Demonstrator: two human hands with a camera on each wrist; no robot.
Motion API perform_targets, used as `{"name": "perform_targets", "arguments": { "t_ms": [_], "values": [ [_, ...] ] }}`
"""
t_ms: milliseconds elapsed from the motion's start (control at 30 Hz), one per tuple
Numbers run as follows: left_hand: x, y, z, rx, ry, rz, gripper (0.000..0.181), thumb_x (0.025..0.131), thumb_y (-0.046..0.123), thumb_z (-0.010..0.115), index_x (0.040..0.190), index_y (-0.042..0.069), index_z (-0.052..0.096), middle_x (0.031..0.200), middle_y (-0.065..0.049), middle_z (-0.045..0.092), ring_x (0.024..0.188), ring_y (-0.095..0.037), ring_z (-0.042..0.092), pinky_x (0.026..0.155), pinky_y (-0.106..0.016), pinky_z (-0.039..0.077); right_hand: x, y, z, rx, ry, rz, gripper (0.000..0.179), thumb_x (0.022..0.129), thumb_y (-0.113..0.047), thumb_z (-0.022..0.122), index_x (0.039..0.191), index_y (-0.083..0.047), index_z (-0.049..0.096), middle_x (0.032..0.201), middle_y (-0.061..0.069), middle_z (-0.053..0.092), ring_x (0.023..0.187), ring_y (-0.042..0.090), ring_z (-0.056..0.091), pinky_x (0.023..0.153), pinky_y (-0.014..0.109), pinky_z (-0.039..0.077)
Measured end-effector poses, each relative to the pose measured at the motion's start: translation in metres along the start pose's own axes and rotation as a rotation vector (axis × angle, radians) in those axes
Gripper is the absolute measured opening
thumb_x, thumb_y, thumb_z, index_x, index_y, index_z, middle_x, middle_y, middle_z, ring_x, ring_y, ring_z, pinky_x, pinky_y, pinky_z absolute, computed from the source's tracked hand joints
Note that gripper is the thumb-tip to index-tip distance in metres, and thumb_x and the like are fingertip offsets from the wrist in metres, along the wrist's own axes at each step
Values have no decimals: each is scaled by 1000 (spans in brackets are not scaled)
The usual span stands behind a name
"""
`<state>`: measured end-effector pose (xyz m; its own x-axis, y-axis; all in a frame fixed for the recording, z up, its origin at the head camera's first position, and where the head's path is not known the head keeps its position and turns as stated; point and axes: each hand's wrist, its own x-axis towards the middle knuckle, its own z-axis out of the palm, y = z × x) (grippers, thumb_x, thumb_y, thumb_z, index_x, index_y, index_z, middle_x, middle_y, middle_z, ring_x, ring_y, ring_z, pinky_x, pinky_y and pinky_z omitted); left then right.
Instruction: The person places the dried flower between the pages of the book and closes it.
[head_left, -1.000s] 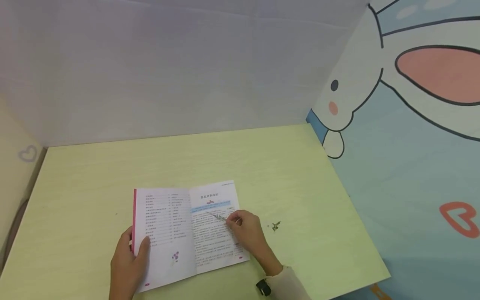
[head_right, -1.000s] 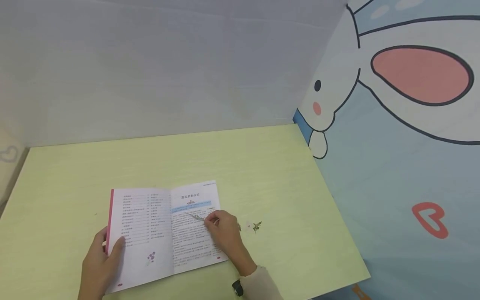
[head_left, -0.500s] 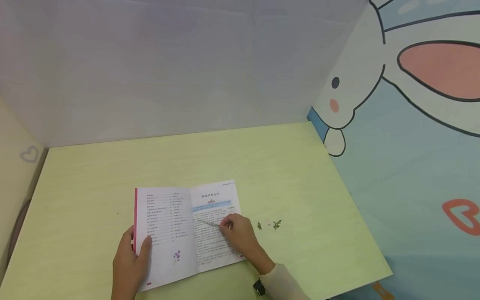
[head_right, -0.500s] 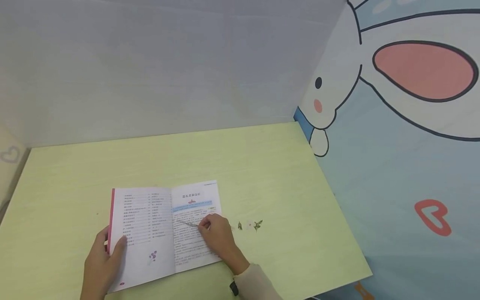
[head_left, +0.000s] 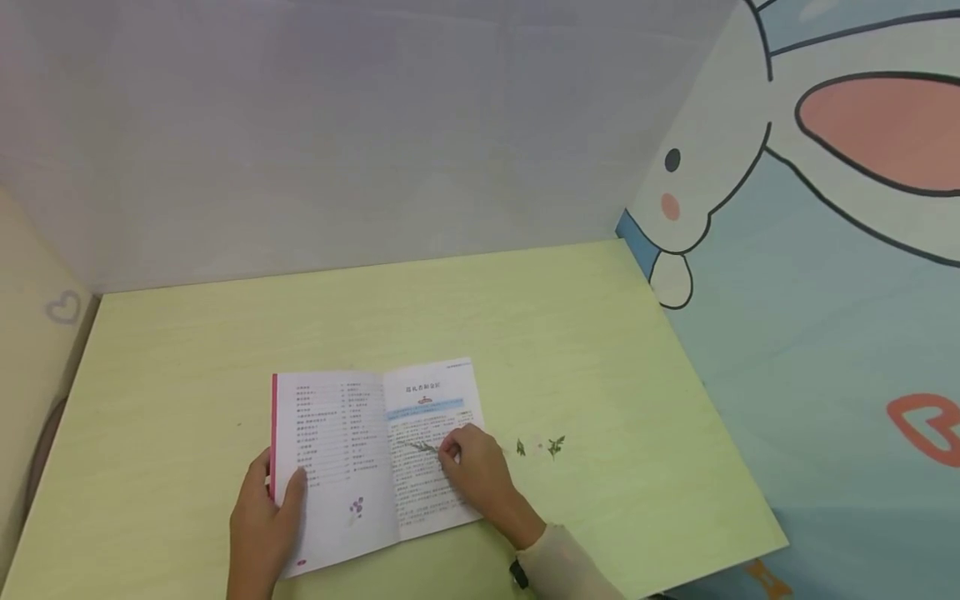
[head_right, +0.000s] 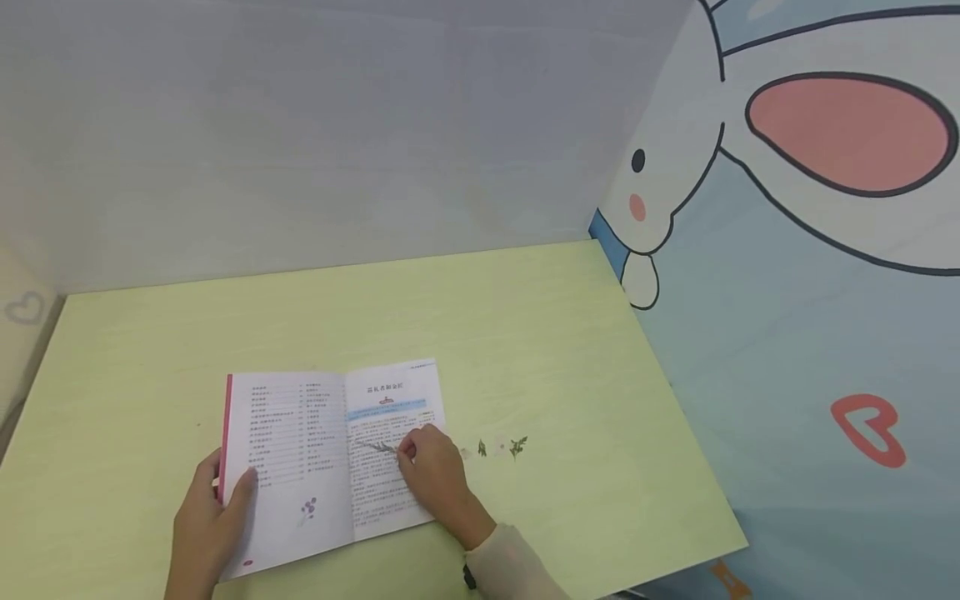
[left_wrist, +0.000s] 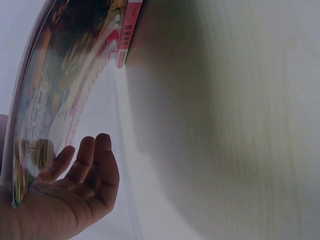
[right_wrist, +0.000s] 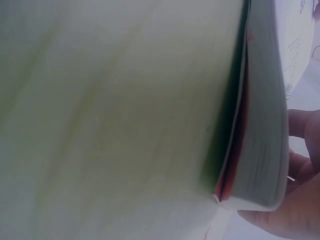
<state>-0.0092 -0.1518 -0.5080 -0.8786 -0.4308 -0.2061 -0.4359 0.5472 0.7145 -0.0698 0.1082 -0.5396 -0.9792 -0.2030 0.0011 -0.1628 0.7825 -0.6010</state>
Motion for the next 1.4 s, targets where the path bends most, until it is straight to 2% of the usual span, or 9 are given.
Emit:
{"name": "perform_targets", "arguments": {
  "t_ms": [233,500,700,933,1167,1300,1400],
  "values": [
    [-1,-2,2,-11,7,19,59,100,20,56,149,-5,35,129,-28,54,96,-37,57,77,-47,44,0,2,2,-58,2,-17,14,85,-11,74,76,-16,65,74,-8,51,65,3,45,59,18,39],
    [-1,-3,2,-23,-2,6,59,101,20,55,150,-5,33,133,-29,52,106,-42,53,88,-58,41,-2,1,1,-17,-4,-16,10,88,-14,72,80,-14,68,75,-6,55,67,3,47,61,19,41],
    [-3,-2,1,-20,-8,3,60,101,19,55,150,-6,33,132,-30,51,106,-43,53,88,-59,41,-5,0,-2,10,-5,-8,8,92,-15,69,84,-12,69,77,-6,57,68,5,49,62,20,43],
    [-1,-2,0,-11,0,28,59,101,21,56,150,-5,34,126,-28,55,99,-40,56,81,-53,43,-1,4,-8,65,2,-27,17,100,-14,58,87,-11,69,82,-2,62,72,8,54,65,23,47],
    [-1,1,-1,-19,-1,28,59,100,18,55,149,-5,34,128,-29,54,102,-41,54,85,-55,41,0,12,-13,170,0,-18,13,99,-18,62,102,-10,71,85,-3,61,74,7,53,66,23,46],
    [0,1,0,-14,-6,21,59,101,19,55,150,-5,33,129,-29,53,102,-41,53,84,-55,41,-1,17,-19,192,71,-17,12,95,-13,66,105,-8,71,86,-2,61,72,7,54,64,21,46],
    [-1,1,0,-15,-7,16,60,101,20,55,150,-5,32,130,-29,53,103,-41,53,84,-56,41,-2,21,-26,168,144,28,16,92,-10,71,107,-6,71,92,3,63,71,7,53,61,21,46]
  ]
}}
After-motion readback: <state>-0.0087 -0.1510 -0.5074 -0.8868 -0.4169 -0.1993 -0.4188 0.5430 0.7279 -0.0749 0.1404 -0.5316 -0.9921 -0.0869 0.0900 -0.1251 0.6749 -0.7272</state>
